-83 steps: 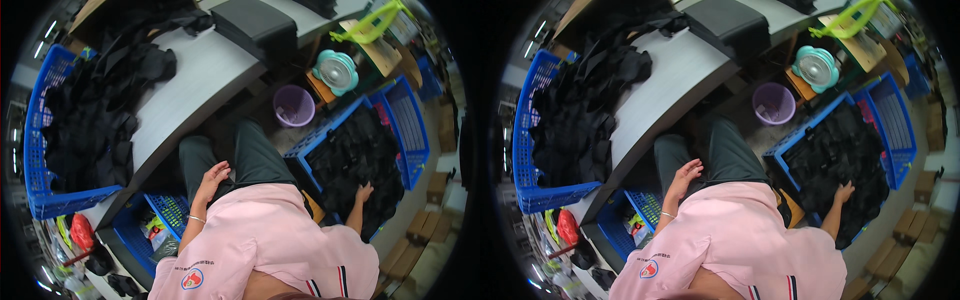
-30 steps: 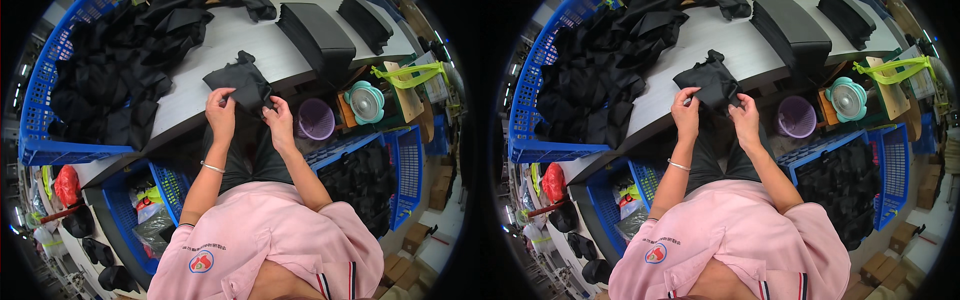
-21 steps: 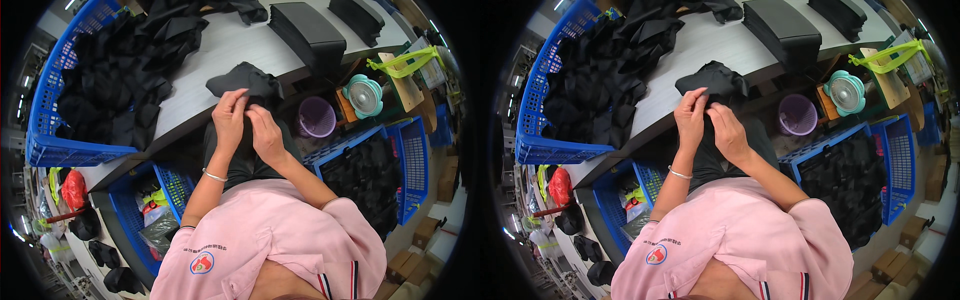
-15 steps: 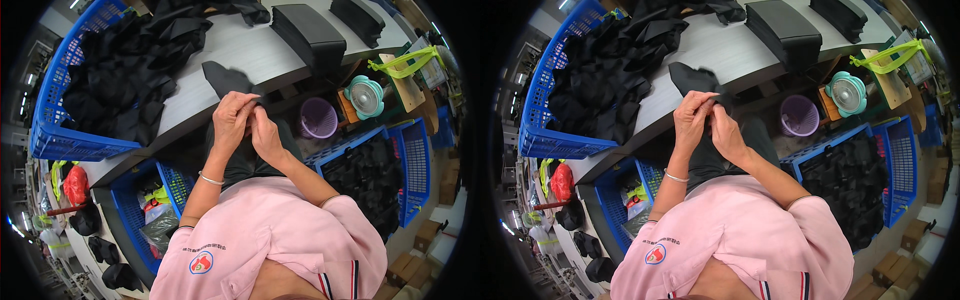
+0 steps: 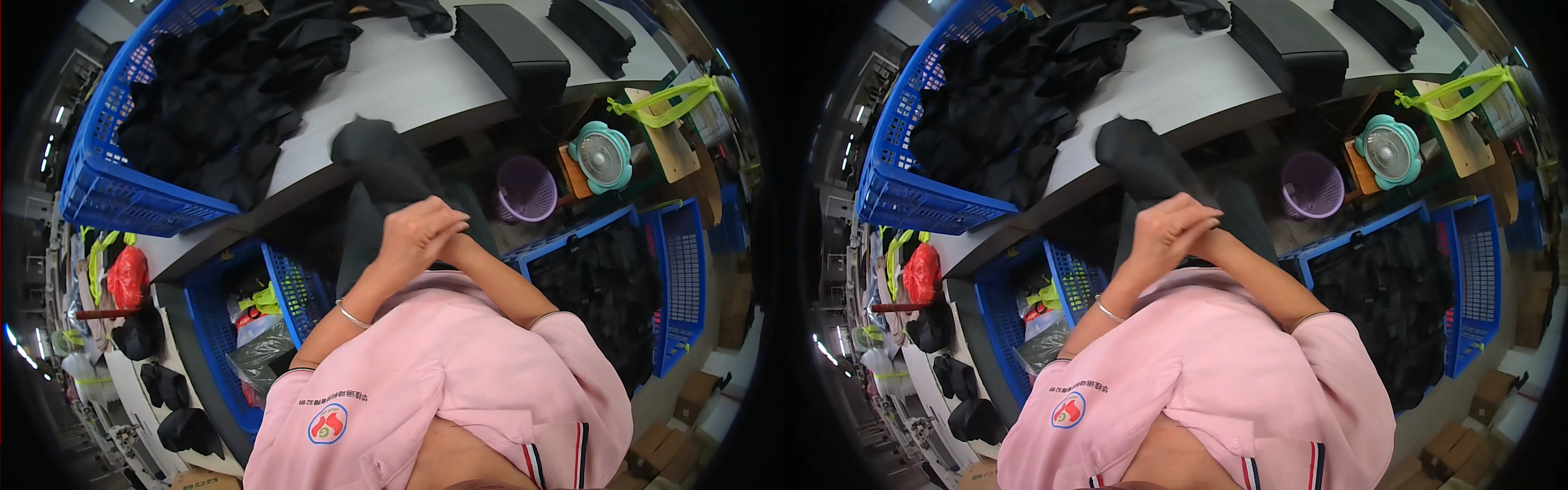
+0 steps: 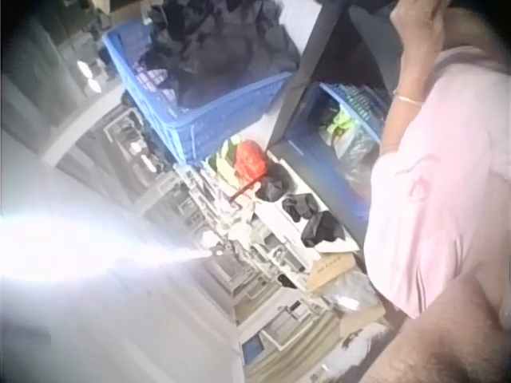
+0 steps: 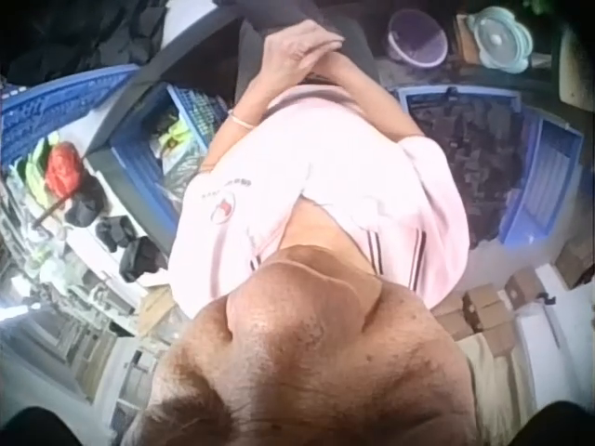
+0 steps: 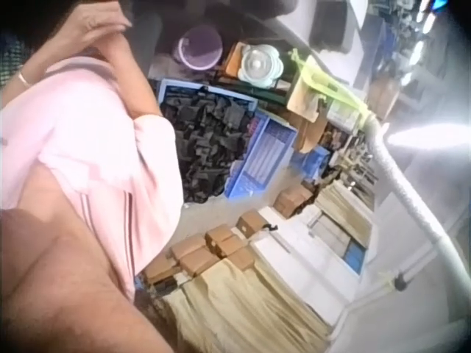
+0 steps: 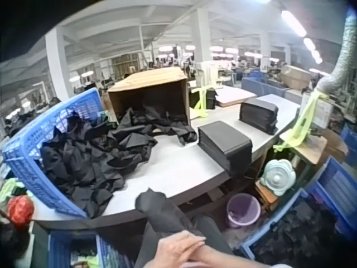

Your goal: Inspecting, folding, and organizing black fabric components at a manufacturing workstation.

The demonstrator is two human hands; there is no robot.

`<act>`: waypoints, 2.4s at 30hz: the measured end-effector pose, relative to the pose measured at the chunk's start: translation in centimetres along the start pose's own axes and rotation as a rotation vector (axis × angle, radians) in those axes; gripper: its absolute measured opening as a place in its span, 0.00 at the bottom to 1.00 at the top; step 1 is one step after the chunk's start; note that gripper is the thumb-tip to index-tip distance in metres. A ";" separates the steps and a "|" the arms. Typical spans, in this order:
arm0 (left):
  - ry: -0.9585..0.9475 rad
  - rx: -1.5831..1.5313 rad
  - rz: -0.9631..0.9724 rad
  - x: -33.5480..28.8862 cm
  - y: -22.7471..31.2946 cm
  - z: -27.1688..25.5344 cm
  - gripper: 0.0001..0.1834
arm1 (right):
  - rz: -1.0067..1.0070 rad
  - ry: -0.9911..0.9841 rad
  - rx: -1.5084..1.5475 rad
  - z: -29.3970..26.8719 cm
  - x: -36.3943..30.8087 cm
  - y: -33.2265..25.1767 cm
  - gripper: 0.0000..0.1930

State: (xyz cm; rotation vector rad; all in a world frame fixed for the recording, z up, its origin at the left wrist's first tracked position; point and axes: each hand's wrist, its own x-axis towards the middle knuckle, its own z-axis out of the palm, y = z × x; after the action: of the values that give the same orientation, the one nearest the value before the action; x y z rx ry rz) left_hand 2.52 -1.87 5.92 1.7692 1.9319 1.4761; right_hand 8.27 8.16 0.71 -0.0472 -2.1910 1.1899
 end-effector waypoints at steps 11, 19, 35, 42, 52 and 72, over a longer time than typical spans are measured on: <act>0.085 -0.109 0.053 0.2 1.3 1.2 0.35 | -0.097 0.135 -0.070 -6.3 0.8 -0.4 0.08; 0.006 -0.381 -0.272 4.6 -4.6 0.3 0.43 | -0.101 0.255 -0.147 -7.0 5.9 1.1 0.08; 0.417 -0.829 -0.666 6.1 -8.5 0.1 0.11 | -0.202 0.292 -0.907 -4.8 13.7 6.4 0.14; 0.611 -0.792 -0.383 9.1 -15.5 -0.9 0.16 | 0.218 0.567 0.837 6.3 10.2 5.9 0.16; 0.751 -0.466 -0.386 7.8 -18.6 -9.0 0.19 | 0.643 -0.073 1.037 3.4 0.0 -3.2 0.22; 0.561 -1.171 -0.689 7.1 -13.8 -7.1 0.13 | 0.548 0.408 0.727 0.1 10.5 0.5 0.15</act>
State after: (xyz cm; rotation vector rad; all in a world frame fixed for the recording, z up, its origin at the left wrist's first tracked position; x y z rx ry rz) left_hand -13.85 2.36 3.25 0.1879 1.0747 2.1587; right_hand -0.26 11.72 5.72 -0.5549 -1.3260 2.0080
